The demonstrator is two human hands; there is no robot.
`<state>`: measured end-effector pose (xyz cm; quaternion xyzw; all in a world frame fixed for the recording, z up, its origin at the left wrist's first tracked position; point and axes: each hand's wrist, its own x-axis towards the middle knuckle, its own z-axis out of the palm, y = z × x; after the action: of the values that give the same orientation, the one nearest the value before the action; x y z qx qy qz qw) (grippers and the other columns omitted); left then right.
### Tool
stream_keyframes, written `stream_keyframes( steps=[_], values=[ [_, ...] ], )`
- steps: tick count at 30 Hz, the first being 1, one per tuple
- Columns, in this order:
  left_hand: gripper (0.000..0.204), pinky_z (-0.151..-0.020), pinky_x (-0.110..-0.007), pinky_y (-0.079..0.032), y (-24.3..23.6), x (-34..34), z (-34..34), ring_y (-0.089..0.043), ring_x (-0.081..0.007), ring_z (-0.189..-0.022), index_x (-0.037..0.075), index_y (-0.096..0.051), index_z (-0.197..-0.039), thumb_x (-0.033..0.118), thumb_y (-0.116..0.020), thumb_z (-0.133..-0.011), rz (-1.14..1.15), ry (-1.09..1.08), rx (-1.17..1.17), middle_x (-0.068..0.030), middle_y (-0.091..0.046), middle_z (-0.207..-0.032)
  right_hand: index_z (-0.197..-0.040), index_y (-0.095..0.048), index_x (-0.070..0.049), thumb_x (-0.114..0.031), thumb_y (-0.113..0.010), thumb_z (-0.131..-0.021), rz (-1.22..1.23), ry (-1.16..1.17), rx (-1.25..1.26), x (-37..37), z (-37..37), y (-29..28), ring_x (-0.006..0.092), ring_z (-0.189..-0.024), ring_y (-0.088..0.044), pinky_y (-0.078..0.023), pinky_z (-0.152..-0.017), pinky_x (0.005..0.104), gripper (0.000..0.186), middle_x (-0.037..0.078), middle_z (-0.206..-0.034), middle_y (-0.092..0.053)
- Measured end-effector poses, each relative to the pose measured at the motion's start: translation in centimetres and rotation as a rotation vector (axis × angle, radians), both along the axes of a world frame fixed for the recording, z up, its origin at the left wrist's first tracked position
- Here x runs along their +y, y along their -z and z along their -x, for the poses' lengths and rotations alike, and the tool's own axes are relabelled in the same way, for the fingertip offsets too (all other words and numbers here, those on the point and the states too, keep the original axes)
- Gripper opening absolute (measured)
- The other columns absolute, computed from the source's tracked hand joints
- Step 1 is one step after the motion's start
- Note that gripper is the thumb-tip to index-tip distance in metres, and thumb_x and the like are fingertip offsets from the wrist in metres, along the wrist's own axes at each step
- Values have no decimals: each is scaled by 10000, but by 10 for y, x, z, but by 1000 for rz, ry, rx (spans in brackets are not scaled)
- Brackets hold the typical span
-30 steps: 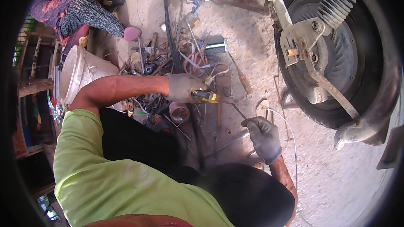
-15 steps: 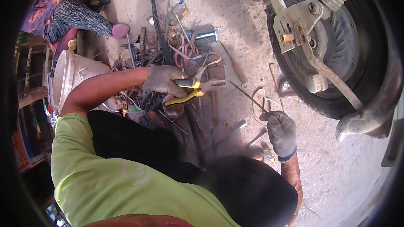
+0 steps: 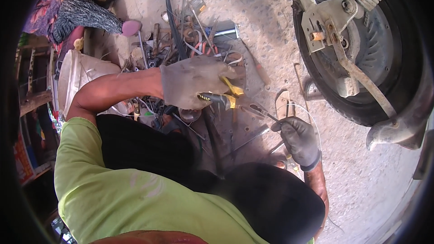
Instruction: The person strips wires with a tool and connects electrical components near a vehicle wheel on the ground.
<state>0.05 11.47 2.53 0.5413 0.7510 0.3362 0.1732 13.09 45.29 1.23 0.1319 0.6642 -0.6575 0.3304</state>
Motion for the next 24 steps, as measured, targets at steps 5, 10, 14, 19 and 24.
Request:
stream_keyframes(
  steps=[5, 10, 14, 19, 24],
  values=[
    [455, -890, -446, -507, 11, 11, -1, -612, -332, -1040, 102, -701, -1144, 98, -767, -694, 181, 73, 196, -127, -564, -1286, -994, -690, 32, -126, -493, -1026, 15, -40, -38, -7, -5, -3, 8, -504, -369, -281, -467, 194, 254, -74, -597, -461],
    [383, -905, -441, -500, 15, 12, -6, -596, -318, -1077, 115, -711, -1109, 133, -725, -727, 251, 5, 142, -118, -565, -1291, -1010, -681, 45, -134, -487, -1027, 43, -38, -49, -6, -8, 1, 14, -500, -365, -285, -467, 198, 264, -71, -594, -456],
    [308, -904, -431, -497, 13, 9, -6, -586, -300, -1070, 112, -711, -1017, 129, -719, -710, 297, 108, 146, -119, -566, -1250, -1054, -666, 57, -145, -474, -1017, 170, -26, -86, -5, -10, 2, 29, -485, -362, -303, -469, 205, 281, -50, -597, -461],
    [283, -907, -414, -500, 10, -1, -12, -591, -286, -1023, 123, -722, -979, 129, -715, -696, 358, 190, 255, -103, -567, -1219, -1055, -681, 57, -75, -479, -958, 110, -159, -185, -13, -15, -2, 56, -547, -446, -368, -523, 222, 259, -6, -661, -522],
    [290, -910, -402, -506, 3, -14, -23, -600, -271, -1030, 142, -753, -1024, 172, -722, -737, 434, 133, 73, -78, -582, -1215, -985, -706, 45, -69, -509, -934, 6, -412, -26, -24, -11, -17, 105, -738, -572, -465, -684, 268, 234, 49, -847, -637]
  ],
)
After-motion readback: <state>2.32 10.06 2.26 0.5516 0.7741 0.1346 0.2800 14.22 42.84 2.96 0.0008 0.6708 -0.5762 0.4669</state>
